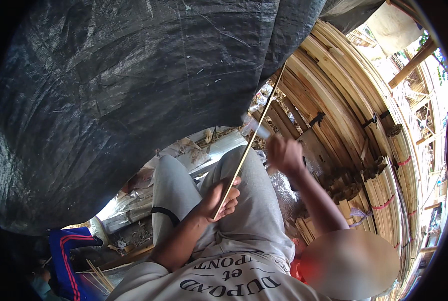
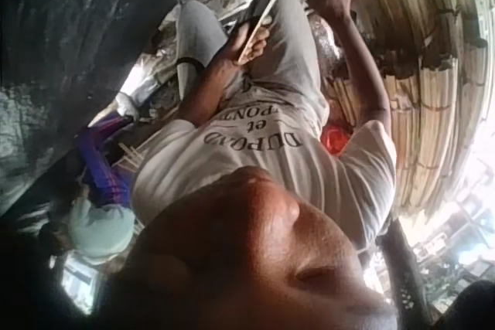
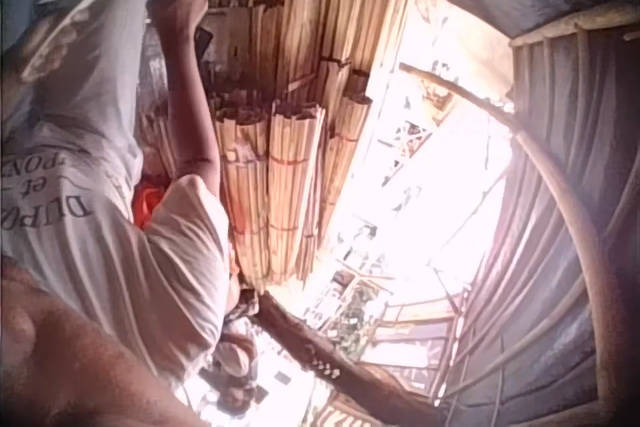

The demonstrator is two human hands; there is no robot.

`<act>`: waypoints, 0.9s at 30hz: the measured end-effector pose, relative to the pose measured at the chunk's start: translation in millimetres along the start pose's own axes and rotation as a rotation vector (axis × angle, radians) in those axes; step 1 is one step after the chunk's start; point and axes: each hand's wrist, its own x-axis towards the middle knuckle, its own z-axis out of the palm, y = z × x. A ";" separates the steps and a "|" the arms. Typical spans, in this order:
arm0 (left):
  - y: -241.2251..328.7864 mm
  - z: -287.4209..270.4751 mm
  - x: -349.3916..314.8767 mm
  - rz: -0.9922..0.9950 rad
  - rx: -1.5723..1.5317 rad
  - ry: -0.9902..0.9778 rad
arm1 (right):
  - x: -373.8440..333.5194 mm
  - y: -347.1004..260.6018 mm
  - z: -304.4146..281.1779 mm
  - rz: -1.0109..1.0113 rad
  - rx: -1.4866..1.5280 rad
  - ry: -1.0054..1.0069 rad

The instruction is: Shaving and smoothing thin bamboo or wooden strips with a hand knife.

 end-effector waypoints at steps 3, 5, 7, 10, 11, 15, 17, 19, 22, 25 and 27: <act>0.7 -6.4 0.0 0.020 0.030 -0.015 | 8.2 5.8 -1.0 0.044 0.108 -0.018; 4.0 -10.8 -2.8 0.018 0.050 0.046 | -11.5 -40.5 -28.7 -0.184 0.227 -0.207; 4.7 -5.0 -4.8 0.001 0.010 0.112 | -20.7 -54.6 -40.3 -0.405 0.388 -0.175; 6.6 -9.1 -3.0 -0.007 0.000 0.121 | 11.1 -25.2 -14.4 -0.247 0.185 -0.260; 7.4 -7.6 -0.4 -0.021 0.040 0.112 | 30.1 5.3 -0.3 -0.157 0.057 -0.223; 7.0 -11.7 -1.4 -0.029 0.056 0.102 | 55.7 -5.2 -28.1 0.087 0.161 -0.489; 6.0 -16.3 0.4 -0.059 0.032 0.162 | 16.1 -37.5 -20.9 -0.353 0.071 -0.426; 7.0 -16.0 -1.2 -0.056 0.032 0.171 | 11.2 -56.7 -43.1 -0.479 0.192 -0.328; 9.8 -16.2 -1.0 -0.057 0.045 0.136 | 58.1 -20.5 -17.5 -0.180 -0.073 -0.548; 11.6 -12.2 1.5 -0.075 0.036 0.112 | 77.8 14.3 -9.3 -0.101 -0.163 -0.130; 14.2 -15.3 1.3 -0.085 0.019 0.139 | 73.3 -0.1 -16.9 -0.036 -0.076 -0.328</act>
